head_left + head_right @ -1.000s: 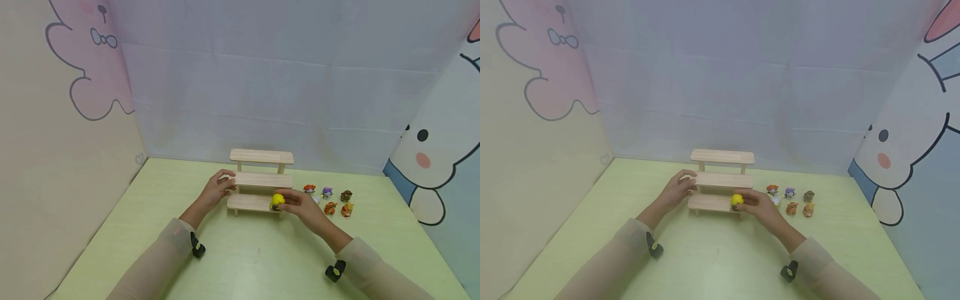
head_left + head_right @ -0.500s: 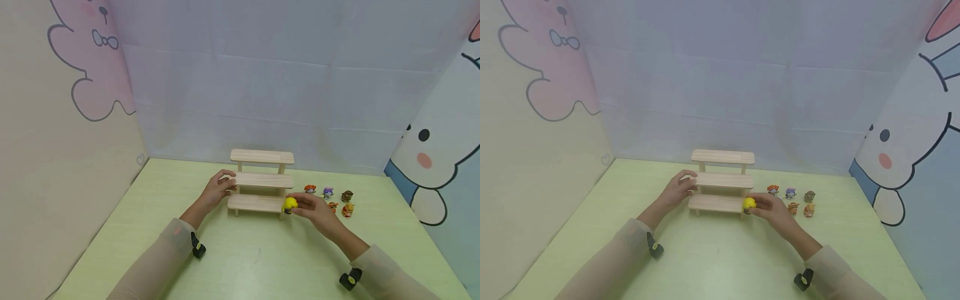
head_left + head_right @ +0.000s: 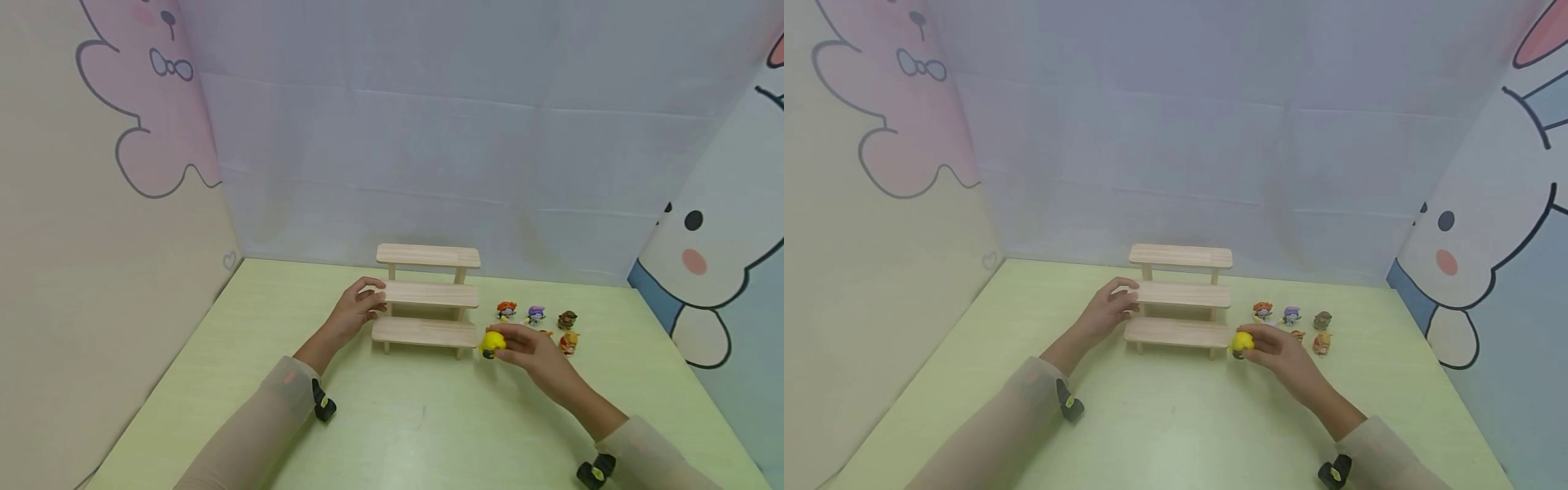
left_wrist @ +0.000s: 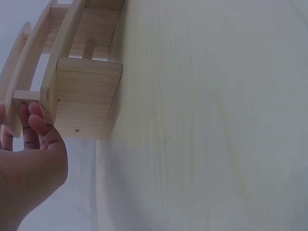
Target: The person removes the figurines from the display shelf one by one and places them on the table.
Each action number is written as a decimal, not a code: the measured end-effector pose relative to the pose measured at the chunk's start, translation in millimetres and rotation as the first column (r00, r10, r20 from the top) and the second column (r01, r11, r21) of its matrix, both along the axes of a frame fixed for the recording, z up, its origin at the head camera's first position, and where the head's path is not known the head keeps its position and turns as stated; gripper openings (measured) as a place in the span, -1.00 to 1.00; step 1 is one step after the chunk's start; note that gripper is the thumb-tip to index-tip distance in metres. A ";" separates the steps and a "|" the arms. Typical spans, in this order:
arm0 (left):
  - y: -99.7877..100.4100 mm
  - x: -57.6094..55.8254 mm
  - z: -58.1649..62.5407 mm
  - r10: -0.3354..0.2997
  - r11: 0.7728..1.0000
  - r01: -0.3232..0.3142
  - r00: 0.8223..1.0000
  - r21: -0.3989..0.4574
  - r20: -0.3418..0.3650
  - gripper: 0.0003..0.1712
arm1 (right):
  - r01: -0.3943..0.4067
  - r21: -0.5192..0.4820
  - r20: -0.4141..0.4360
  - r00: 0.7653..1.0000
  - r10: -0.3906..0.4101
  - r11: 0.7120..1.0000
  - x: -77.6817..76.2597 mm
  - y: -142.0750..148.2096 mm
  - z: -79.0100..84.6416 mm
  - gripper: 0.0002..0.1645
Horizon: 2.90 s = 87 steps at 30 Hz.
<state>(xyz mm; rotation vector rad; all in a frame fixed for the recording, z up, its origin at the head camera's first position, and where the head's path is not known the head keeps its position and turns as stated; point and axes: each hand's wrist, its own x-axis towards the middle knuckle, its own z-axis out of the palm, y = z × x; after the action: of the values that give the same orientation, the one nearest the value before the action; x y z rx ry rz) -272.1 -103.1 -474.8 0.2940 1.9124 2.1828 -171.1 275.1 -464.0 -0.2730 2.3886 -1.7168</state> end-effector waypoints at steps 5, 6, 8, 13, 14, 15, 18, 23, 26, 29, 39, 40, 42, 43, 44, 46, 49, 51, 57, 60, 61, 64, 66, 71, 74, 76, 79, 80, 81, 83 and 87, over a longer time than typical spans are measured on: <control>0.0 0.2 0.1 0.003 1.000 -0.003 1.000 -0.001 -0.002 -0.73 | 0.012 0.002 0.006 1.000 -0.012 1.000 3.9 9.0 -1.5 -0.34; 0.1 0.2 0.1 0.004 1.000 -0.004 1.000 -0.001 -0.002 -0.72 | 0.016 -0.007 0.011 1.000 -0.016 1.000 4.6 10.4 -2.0 -0.33; 0.0 0.2 0.1 0.004 1.000 -0.004 1.000 -0.001 -0.001 -0.72 | 0.018 -0.017 0.021 1.000 -0.018 1.000 6.1 13.4 -3.5 -0.33; -0.7 -1.1 -1.6 0.000 1.000 0.000 1.000 0.000 0.003 -0.73 | 0.008 -0.044 0.024 1.000 -0.007 0.999 9.6 19.3 -8.3 -0.31; -0.8 -1.3 -1.9 -0.001 1.000 0.001 1.000 -0.001 0.003 -0.74 | 0.001 -0.049 0.021 1.000 0.000 0.999 9.9 20.2 -9.5 -0.31; -1.0 -1.6 -2.3 -0.002 1.000 0.002 1.000 -0.001 0.003 -0.74 | -0.007 -0.059 0.021 1.000 0.008 0.998 10.0 21.2 -10.5 -0.30; -1.5 -1.4 -2.2 -0.001 1.000 0.001 1.000 0.001 0.006 -0.75 | -0.005 -0.077 0.043 0.999 0.009 0.997 10.3 22.8 -12.4 -0.29; -1.5 -0.2 -0.5 0.005 1.000 -0.005 1.000 0.001 0.013 -0.77 | 0.017 -0.056 0.094 0.995 -0.012 0.998 12.0 27.3 -13.5 -0.29; -1.5 -0.2 -0.4 0.006 1.000 -0.006 1.000 0.000 0.013 -0.77 | 0.011 -0.066 0.110 0.994 -0.004 0.998 12.9 30.2 -14.7 -0.29; -1.5 -0.2 -0.7 0.004 1.000 -0.004 1.000 -0.003 0.009 -0.76 | -0.007 -0.078 0.105 0.994 0.016 0.997 13.6 32.6 -17.4 -0.29; -0.8 0.6 1.5 0.004 1.000 -0.004 1.000 -0.008 0.012 -0.76 | -0.046 -0.117 0.103 0.993 0.058 0.992 15.3 37.4 -23.9 -0.33; -0.7 0.8 1.9 0.006 1.000 -0.006 1.000 -0.006 0.014 -0.76 | -0.048 -0.116 0.104 0.993 0.060 0.992 15.5 37.4 -23.8 -0.33; -0.5 1.8 3.0 0.007 1.000 -0.007 1.000 -0.006 0.017 -0.76 | -0.052 -0.107 0.102 0.993 0.063 0.993 15.9 37.3 -23.6 -0.33; -0.4 2.3 3.5 0.008 1.000 -0.008 1.000 -0.008 0.016 -0.75 | -0.053 -0.098 0.101 0.993 0.063 0.994 16.1 37.3 -23.5 -0.33; -0.3 2.7 4.0 0.008 1.000 -0.008 1.000 -0.009 0.017 -0.75 | -0.053 -0.087 0.099 0.993 0.061 0.995 16.3 37.4 -23.4 -0.34; -0.2 3.3 4.7 0.008 1.000 -0.008 1.000 -0.014 0.018 -0.73 | -0.052 -0.068 0.099 0.993 0.058 0.996 16.5 37.5 -23.0 -0.35; -0.3 3.3 5.3 0.007 1.000 -0.007 1.000 -0.016 0.020 -0.73 | -0.047 -0.049 0.104 0.993 0.052 0.998 16.5 37.6 -22.4 -0.36; -0.3 3.1 5.7 0.008 1.000 -0.007 1.000 -0.012 0.025 -0.74 | -0.046 -0.043 0.105 0.993 0.051 0.998 16.4 37.7 -22.1 -0.37; -0.9 2.2 5.2 0.007 1.000 -0.007 1.000 -0.006 0.029 -0.77 | -0.043 -0.043 0.125 0.991 0.048 0.998 16.4 37.9 -20.9 -0.37; -1.2 1.3 4.1 0.005 1.000 -0.005 1.000 -0.001 0.028 -0.76 | -0.038 -0.040 0.145 0.988 0.043 0.998 16.5 37.3 -19.7 -0.35; -1.2 1.0 3.6 0.005 1.000 -0.005 1.000 -0.001 0.028 -0.76 | -0.036 -0.037 0.150 0.988 0.042 0.999 16.5 37.1 -19.3 -0.35; -1.1 0.6 3.3 0.004 1.000 -0.004 1.000 -0.004 0.027 -0.76 | -0.041 -0.020 0.152 0.987 0.044 0.999 16.3 37.4 -19.0 -0.34; -0.9 0.6 3.2 0.005 1.000 -0.005 1.000 -0.008 0.026 -0.76 | -0.050 -0.006 0.149 0.988 0.050 0.999 16.0 37.9 -18.9 -0.34; -1.3 0.3 2.5 0.006 1.000 -0.006 1.000 -0.011 0.023 -0.76 | -0.074 0.020 0.143 0.987 0.071 0.997 15.1 40.9 -16.2 -0.31; -2.2 -0.5 1.7 0.005 1.000 -0.005 1.000 -0.011 0.022 -0.75 | -0.088 0.020 0.118 0.989 0.085 0.996 14.6 43.0 -11.5 -0.31; -2.7 -0.9 1.6 0.005 1.000 -0.004 1.000 -0.009 0.022 -0.75 | -0.084 0.042 0.088 0.993 0.080 0.996 14.1 43.7 -6.6 -0.32; -2.5 -1.0 2.1 0.005 1.000 -0.005 1.000 -0.004 0.026 -0.76 | -0.057 0.097 0.030 0.998 0.054 0.994 13.9 43.2 3.2 -0.39; -2.3 -1.0 2.3 0.005 1.000 -0.005 1.000 -0.001 0.027 -0.77 | -0.049 0.126 0.006 0.999 0.049 0.991 13.5 42.8 6.5 -0.41; -2.1 -1.0 2.6 0.006 1.000 -0.006 1.000 0.001 0.029 -0.77 | -0.036 0.153 -0.018 0.999 0.040 0.988 13.5 42.1 9.8 -0.44; -1.5 -1.5 2.9 0.006 1.000 -0.007 1.000 0.004 0.030 -0.76 | -0.011 0.197 -0.072 0.997 0.026 0.980 13.2 40.9 15.9 -0.50; -0.7 -1.6 3.8 0.009 1.000 -0.009 1.000 -0.005 0.019 -0.69 | 0.065 0.292 -0.189 0.982 -0.009 0.954 11.3 38.2 25.6 -0.59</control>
<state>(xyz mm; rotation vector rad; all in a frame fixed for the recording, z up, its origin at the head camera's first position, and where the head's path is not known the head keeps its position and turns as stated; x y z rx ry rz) -273.6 -103.8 -471.0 0.2636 1.9123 2.1788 -159.8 313.3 -438.4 -0.3577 2.7591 -1.3705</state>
